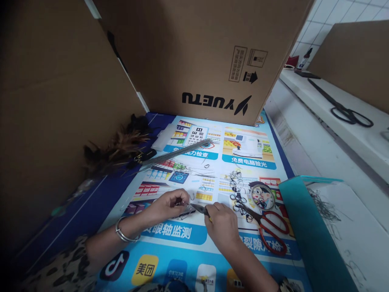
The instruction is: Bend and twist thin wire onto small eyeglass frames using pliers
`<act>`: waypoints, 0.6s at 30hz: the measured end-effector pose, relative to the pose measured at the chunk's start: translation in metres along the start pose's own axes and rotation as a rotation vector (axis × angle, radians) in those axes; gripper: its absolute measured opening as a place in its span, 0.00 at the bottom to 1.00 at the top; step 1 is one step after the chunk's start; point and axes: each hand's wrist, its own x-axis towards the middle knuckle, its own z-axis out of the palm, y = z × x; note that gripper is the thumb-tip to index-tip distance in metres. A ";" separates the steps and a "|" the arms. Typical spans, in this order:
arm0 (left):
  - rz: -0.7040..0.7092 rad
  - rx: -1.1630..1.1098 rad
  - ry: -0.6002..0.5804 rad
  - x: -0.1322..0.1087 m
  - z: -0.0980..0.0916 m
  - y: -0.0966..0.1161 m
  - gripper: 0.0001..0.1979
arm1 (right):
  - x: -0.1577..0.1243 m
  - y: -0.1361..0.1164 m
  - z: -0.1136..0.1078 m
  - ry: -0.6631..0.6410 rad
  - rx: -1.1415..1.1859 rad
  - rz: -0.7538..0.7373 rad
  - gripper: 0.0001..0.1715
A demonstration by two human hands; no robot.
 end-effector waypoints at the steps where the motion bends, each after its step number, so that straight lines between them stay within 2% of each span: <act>1: -0.002 0.003 -0.002 0.000 -0.001 0.000 0.01 | 0.000 0.000 0.000 0.002 0.004 0.000 0.14; 7: 0.061 0.045 -0.002 0.001 -0.004 0.007 0.03 | -0.002 0.001 0.000 0.008 0.015 0.002 0.13; 13: -0.089 -0.073 -0.027 -0.001 -0.001 0.003 0.08 | 0.000 -0.001 0.000 0.010 0.014 0.005 0.12; 18: -0.072 -0.083 -0.016 0.001 0.001 0.000 0.08 | 0.000 -0.003 0.001 -0.017 0.031 0.014 0.11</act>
